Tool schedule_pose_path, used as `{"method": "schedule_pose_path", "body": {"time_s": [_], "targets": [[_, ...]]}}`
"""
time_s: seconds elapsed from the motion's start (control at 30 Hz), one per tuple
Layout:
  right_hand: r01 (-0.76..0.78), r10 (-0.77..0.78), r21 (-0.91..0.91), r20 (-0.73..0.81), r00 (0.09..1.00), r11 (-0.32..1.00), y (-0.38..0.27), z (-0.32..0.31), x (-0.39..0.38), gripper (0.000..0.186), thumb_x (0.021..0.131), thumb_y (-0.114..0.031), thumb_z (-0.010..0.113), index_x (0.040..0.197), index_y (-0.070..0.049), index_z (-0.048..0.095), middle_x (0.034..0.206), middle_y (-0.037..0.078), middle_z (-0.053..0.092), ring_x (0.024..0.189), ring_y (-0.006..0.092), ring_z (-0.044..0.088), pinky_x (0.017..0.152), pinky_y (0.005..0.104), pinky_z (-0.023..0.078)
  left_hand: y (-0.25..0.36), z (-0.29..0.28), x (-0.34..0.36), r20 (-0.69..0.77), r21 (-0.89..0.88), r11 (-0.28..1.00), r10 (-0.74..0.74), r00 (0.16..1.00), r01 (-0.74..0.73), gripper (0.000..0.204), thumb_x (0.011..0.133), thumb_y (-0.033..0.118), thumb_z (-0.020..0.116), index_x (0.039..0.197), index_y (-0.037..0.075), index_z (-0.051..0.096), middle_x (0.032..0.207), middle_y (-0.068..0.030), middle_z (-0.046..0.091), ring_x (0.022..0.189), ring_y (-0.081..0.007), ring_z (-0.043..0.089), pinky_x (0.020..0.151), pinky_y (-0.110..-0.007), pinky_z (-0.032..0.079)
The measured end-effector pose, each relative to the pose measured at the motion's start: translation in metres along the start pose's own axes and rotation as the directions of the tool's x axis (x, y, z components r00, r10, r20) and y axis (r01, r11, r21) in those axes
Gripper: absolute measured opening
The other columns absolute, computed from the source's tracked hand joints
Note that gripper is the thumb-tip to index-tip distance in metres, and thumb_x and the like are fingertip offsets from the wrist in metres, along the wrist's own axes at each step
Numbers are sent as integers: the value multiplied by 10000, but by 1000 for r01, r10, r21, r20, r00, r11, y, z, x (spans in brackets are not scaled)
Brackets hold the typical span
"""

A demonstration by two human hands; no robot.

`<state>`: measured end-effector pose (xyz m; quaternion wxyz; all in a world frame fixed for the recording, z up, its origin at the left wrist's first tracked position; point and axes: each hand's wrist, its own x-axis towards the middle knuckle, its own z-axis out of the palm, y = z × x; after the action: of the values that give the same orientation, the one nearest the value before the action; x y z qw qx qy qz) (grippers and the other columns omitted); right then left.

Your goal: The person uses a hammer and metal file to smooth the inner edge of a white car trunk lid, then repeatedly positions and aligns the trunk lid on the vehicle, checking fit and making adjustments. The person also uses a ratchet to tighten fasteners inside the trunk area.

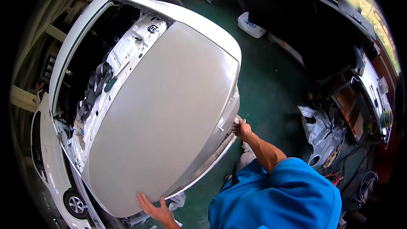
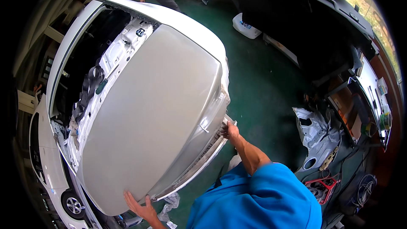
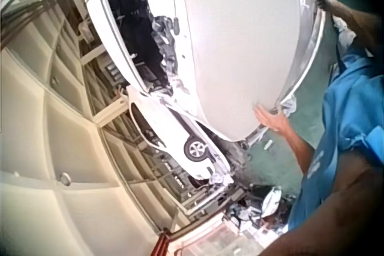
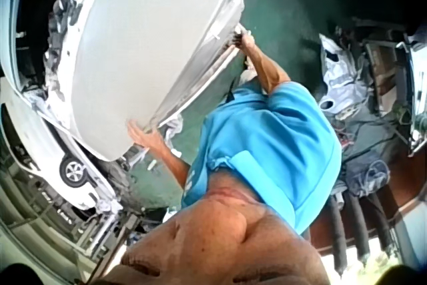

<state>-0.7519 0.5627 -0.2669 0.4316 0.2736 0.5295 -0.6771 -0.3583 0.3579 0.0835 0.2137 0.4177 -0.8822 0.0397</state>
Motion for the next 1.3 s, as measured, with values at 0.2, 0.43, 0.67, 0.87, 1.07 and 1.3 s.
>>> {"method": "schedule_pose_path", "body": {"time_s": [0.2,0.43,0.67,0.87,1.07,1.3], "targets": [[-64,19,-219,-201,979,974,83,-92,-12,538,997,-462,514,1007,54,666,859,199,721,697,360,706,569,449,564,-84,15,-90,-233,-74,932,-362,902,355,584,988,325,604,1410,-56,469,1468,-264,444,1366,-425,417,1118,-514,344],[-53,52,-116,-14,999,992,148,-149,-47,425,987,-460,492,842,-65,556,729,132,604,632,306,608,495,428,491,-156,70,-175,252,-501,466,-727,638,729,594,960,309,656,1407,-32,463,1351,-248,572,1104,-331,661,943,-401,509],[7,17,-303,76,997,953,143,-87,-95,424,968,-492,539,894,-75,573,761,121,654,618,267,625,509,364,512,-182,140,-272,648,-408,482,-445,618,775,600,941,475,627,1344,35,563,1217,-193,680,1071,-336,682,933,-408,526],[80,50,-330,370,928,941,129,-30,-83,361,954,-430,563,914,-72,585,774,122,659,644,260,638,524,374,521,-197,267,-467,919,53,611,-340,201,790,541,880,589,585,977,81,741,1035,-153,733,1004,-357,682,922,-457,512],[51,174,-580,327,929,813,140,76,-95,254,943,-313,569,921,-60,585,753,124,645,592,249,625,479,351,498,-194,246,-549,855,228,270,-515,-60,935,539,858,595,585,882,83,748,949,-165,733,994,-347,678,868,-463,526],[-118,202,-859,-18,979,498,172,135,-62,141,925,-219,551,869,-93,581,689,105,632,552,214,604,442,303,454,-248,232,-401,767,-327,-274,-636,84,905,364,928,333,643,1099,16,698,921,-149,726,834,-238,707,746,-376,553]]}}
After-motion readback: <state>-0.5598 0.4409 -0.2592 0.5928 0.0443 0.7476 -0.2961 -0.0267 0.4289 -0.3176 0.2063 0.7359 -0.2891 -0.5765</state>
